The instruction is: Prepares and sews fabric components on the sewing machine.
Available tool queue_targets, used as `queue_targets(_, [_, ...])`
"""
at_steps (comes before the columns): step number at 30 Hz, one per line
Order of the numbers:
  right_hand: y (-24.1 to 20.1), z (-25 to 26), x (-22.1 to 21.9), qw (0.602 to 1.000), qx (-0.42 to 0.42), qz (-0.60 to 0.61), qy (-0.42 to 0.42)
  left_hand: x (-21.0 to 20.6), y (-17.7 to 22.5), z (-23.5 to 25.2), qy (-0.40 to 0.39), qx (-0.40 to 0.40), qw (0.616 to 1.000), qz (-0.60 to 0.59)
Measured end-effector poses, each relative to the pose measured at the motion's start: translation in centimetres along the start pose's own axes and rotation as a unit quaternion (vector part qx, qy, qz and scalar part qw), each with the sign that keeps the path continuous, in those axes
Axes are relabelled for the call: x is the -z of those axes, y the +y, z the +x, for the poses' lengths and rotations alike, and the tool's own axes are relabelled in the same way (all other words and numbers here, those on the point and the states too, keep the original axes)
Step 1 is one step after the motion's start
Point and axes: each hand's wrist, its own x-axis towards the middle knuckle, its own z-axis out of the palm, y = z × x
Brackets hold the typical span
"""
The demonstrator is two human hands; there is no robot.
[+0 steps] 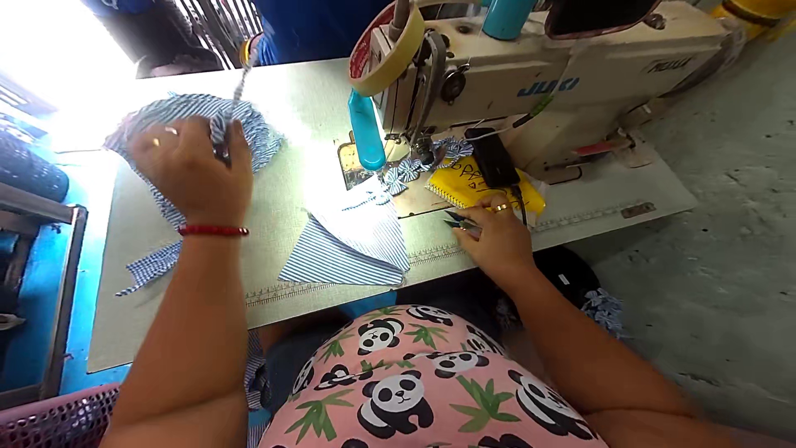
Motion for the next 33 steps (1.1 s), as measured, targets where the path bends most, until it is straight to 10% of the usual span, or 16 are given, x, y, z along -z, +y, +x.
queue_targets(4, [0.4, -0.5, -0.8, 0.994, 0.096, -0.022, 0.044, -0.9, -1.1, 3.2, -0.189, 0.028, 0.981, 0.014])
queue_targets(12, [-8.8, 6.1, -5.8, 0.901, 0.415, -0.084, 0.092, 0.5, 2.4, -3.6, -0.091, -0.088, 0.983, -0.137])
queue_targets(21, [-9.9, 2.6, 1.9, 0.884, 0.396, 0.196, 0.153, 4.8, 6.7, -9.3, -0.119, -0.109, 0.882, -0.442])
queue_targets(28, [-9.2, 0.5, 8.8, 0.71, 0.363, 0.603, -0.027, 8.5, 12.3, -7.7, -0.263, -0.075, 0.695, -0.666])
queue_targets(33, [-7.3, -1.0, 7.4, 0.748, 0.334, 0.567, -0.087, 9.3, 9.9, -8.6, -0.263, -0.077, 0.715, -0.643])
